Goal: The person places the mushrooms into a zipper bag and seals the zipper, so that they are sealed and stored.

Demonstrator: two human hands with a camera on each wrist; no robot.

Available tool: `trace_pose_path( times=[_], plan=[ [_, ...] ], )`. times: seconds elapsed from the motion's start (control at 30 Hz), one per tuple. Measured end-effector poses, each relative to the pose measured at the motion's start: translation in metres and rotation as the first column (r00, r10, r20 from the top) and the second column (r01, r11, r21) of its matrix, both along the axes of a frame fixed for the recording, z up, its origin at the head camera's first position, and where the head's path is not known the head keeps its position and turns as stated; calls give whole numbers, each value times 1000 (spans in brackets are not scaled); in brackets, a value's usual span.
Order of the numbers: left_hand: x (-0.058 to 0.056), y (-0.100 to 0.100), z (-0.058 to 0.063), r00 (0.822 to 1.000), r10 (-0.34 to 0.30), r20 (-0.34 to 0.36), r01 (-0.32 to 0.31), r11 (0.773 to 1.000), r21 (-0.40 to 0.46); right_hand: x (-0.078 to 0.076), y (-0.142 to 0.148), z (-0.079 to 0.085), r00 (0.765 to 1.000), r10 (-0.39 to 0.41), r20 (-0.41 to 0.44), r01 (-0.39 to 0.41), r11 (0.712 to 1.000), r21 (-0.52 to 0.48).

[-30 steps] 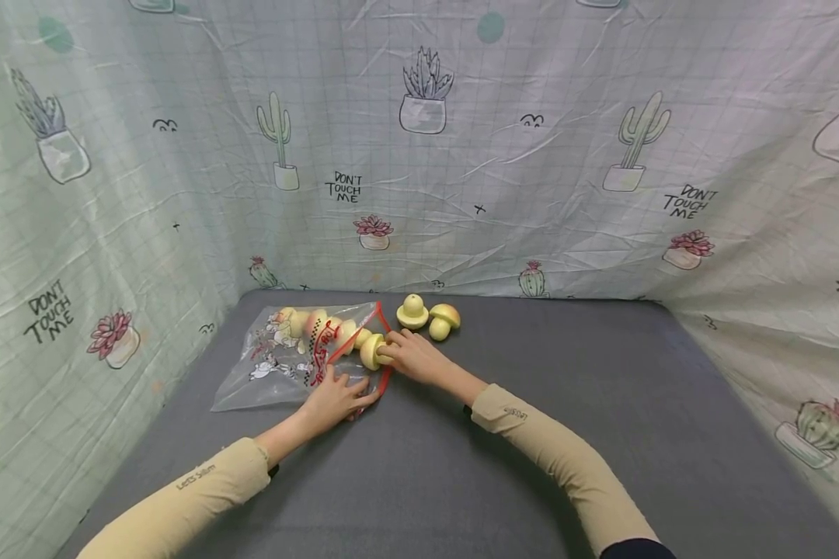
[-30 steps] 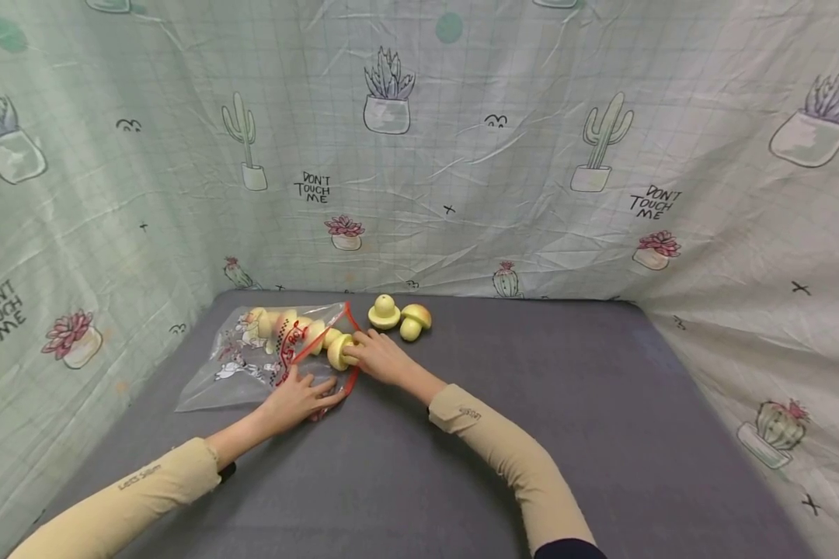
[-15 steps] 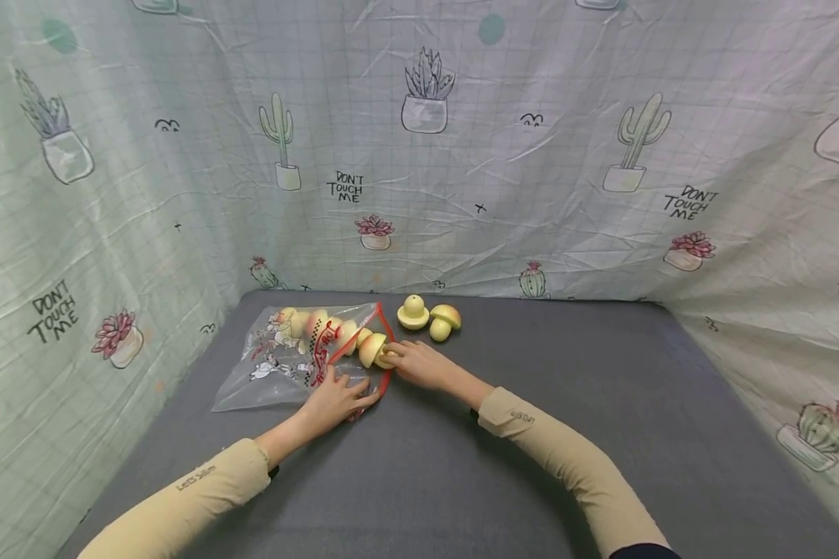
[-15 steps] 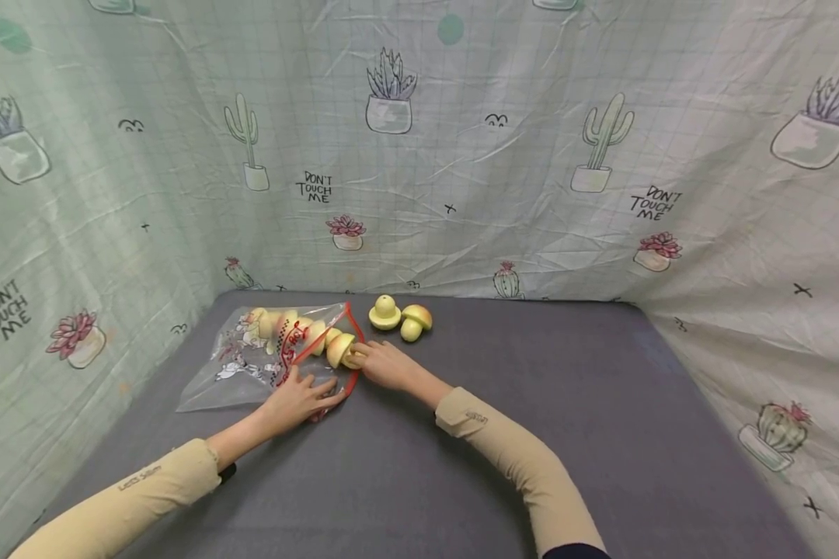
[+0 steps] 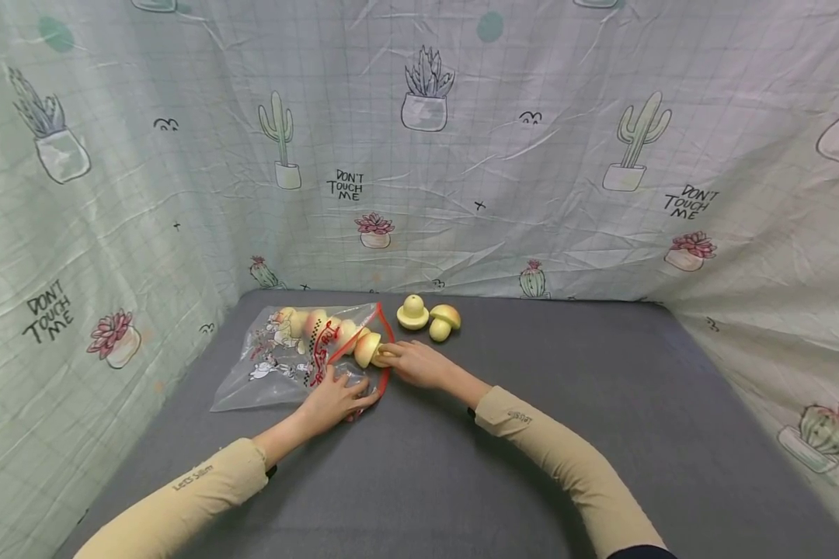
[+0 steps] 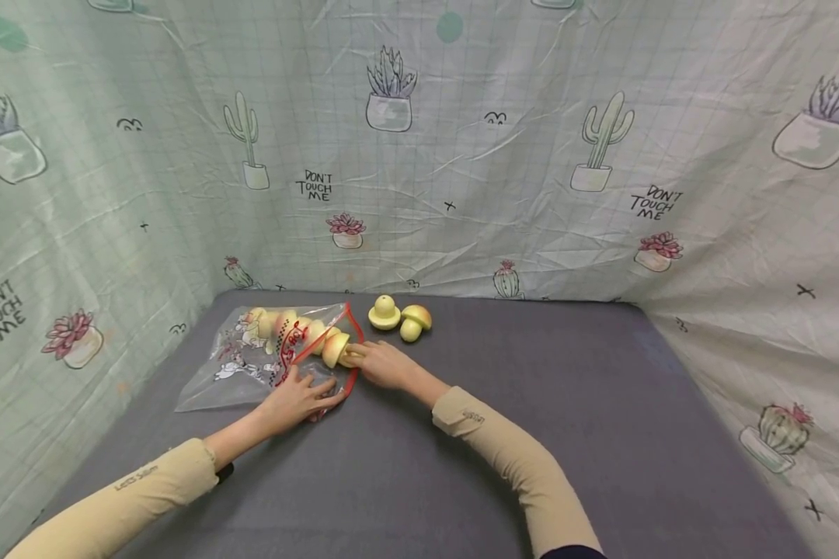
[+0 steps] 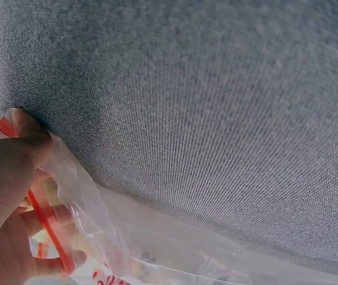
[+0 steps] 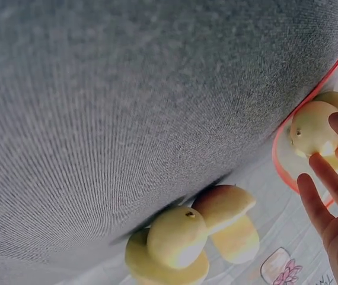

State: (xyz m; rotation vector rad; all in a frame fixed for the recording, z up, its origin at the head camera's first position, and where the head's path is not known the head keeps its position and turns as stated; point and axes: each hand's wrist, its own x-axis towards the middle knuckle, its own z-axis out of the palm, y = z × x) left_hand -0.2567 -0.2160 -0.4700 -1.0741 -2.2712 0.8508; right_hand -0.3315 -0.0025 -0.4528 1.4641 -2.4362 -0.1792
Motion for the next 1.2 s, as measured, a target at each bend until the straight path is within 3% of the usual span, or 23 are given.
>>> trace_pose_path(
  times=[0.37, 0.8, 1.2],
  plan=[
    [0, 0, 3, 999, -47, -23, 47, 998, 31, -5, -5, 2, 999, 0, 45, 0, 1000, 3],
    [1, 1, 6, 999, -22, 37, 21, 1000, 22, -10, -12, 3, 997, -13, 71, 10, 999, 46],
    [0, 1, 6, 999, -27, 24, 27, 999, 24, -14, -20, 4, 999, -11, 49, 7, 996, 91]
  ],
)
